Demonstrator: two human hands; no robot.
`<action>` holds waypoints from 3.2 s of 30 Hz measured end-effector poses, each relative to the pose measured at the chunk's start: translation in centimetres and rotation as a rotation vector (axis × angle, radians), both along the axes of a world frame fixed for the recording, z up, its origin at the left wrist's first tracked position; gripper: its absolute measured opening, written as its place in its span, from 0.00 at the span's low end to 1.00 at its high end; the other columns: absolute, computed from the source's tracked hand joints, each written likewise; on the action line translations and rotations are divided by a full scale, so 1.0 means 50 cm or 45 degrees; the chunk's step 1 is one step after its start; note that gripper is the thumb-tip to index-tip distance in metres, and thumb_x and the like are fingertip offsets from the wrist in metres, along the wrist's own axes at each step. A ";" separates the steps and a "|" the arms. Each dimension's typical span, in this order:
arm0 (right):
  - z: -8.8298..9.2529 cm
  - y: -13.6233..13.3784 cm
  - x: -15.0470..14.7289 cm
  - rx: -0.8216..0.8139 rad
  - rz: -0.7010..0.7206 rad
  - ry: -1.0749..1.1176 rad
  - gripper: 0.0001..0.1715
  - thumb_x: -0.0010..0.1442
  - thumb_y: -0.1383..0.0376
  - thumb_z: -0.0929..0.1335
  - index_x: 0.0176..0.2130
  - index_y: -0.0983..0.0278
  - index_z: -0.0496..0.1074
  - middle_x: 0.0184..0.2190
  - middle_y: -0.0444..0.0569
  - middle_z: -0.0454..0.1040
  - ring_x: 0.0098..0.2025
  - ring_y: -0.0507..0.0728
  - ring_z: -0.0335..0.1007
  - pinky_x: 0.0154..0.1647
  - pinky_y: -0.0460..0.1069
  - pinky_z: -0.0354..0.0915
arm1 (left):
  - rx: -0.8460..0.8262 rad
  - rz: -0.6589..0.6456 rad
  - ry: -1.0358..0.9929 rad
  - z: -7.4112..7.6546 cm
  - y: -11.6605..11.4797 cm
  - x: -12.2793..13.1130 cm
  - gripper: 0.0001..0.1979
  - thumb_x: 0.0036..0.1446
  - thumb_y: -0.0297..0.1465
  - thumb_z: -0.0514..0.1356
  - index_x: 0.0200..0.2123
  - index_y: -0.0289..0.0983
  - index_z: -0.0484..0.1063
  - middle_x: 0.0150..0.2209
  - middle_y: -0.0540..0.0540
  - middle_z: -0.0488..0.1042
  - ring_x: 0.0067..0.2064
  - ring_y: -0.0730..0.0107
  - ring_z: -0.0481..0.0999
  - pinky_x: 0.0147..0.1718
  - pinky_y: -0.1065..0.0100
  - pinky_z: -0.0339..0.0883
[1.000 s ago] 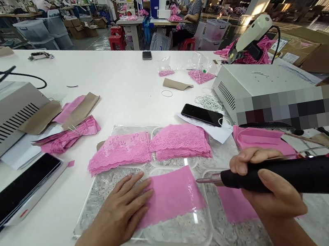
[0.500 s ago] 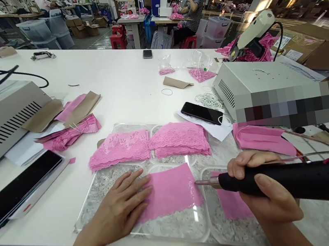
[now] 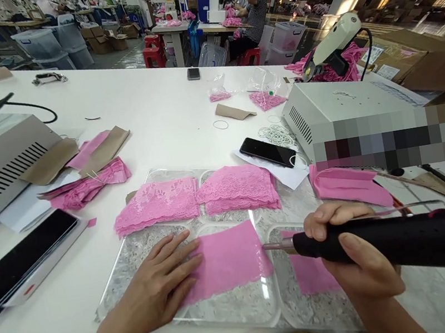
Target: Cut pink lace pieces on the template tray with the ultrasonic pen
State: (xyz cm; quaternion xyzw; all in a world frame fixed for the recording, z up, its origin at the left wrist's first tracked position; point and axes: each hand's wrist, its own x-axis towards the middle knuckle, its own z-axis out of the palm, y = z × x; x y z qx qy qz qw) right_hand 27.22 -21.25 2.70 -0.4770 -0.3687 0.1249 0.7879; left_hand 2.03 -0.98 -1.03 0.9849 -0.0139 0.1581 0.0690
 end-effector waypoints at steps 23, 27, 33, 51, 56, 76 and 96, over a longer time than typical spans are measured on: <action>0.003 -0.084 0.067 0.040 -0.263 0.118 0.06 0.51 0.65 0.69 0.33 0.62 0.72 0.31 0.46 0.69 0.24 0.51 0.63 0.28 0.53 0.67 | -0.065 -0.125 -0.075 0.057 -0.167 0.103 0.15 0.68 0.25 0.52 0.54 0.33 0.71 0.55 0.41 0.75 0.63 0.62 0.67 0.64 0.60 0.56; -0.006 -0.060 0.070 0.061 -0.304 0.122 0.05 0.52 0.66 0.68 0.33 0.62 0.71 0.32 0.45 0.70 0.26 0.51 0.65 0.30 0.53 0.68 | -0.154 -0.232 -0.071 0.046 -0.239 0.184 0.14 0.69 0.29 0.50 0.51 0.32 0.71 0.52 0.41 0.77 0.57 0.62 0.72 0.59 0.62 0.61; -0.017 -0.046 0.067 0.064 -0.309 0.103 0.04 0.55 0.67 0.67 0.35 0.61 0.70 0.33 0.45 0.69 0.28 0.52 0.66 0.34 0.54 0.68 | -0.196 -0.226 -0.042 0.018 -0.249 0.210 0.14 0.68 0.30 0.51 0.52 0.32 0.69 0.53 0.40 0.75 0.58 0.58 0.71 0.58 0.58 0.60; -0.014 -0.048 0.074 0.080 -0.267 0.113 0.05 0.52 0.67 0.67 0.33 0.62 0.71 0.31 0.45 0.70 0.26 0.51 0.65 0.29 0.52 0.68 | -0.269 -0.280 -0.022 0.000 -0.245 0.198 0.14 0.67 0.30 0.54 0.53 0.33 0.69 0.53 0.41 0.76 0.61 0.59 0.66 0.61 0.59 0.56; -0.014 -0.065 0.080 0.082 -0.188 0.163 0.05 0.51 0.65 0.67 0.32 0.63 0.71 0.29 0.46 0.68 0.23 0.50 0.63 0.25 0.52 0.67 | -0.264 -0.275 -0.031 0.001 -0.247 0.190 0.13 0.66 0.31 0.55 0.51 0.34 0.70 0.53 0.41 0.75 0.61 0.61 0.67 0.61 0.61 0.56; -0.015 -0.061 0.069 0.061 -0.114 0.096 0.03 0.53 0.67 0.67 0.32 0.63 0.70 0.30 0.46 0.70 0.25 0.51 0.65 0.28 0.52 0.68 | -0.283 -0.291 -0.061 0.009 -0.247 0.194 0.12 0.67 0.31 0.53 0.50 0.34 0.71 0.53 0.45 0.76 0.58 0.60 0.69 0.60 0.61 0.52; -0.005 -0.105 0.071 0.012 0.195 0.165 0.07 0.55 0.62 0.69 0.36 0.63 0.72 0.30 0.46 0.70 0.23 0.50 0.65 0.24 0.50 0.67 | -0.303 -0.303 0.004 0.017 -0.245 0.191 0.11 0.66 0.30 0.55 0.49 0.35 0.71 0.54 0.45 0.75 0.58 0.62 0.69 0.60 0.62 0.55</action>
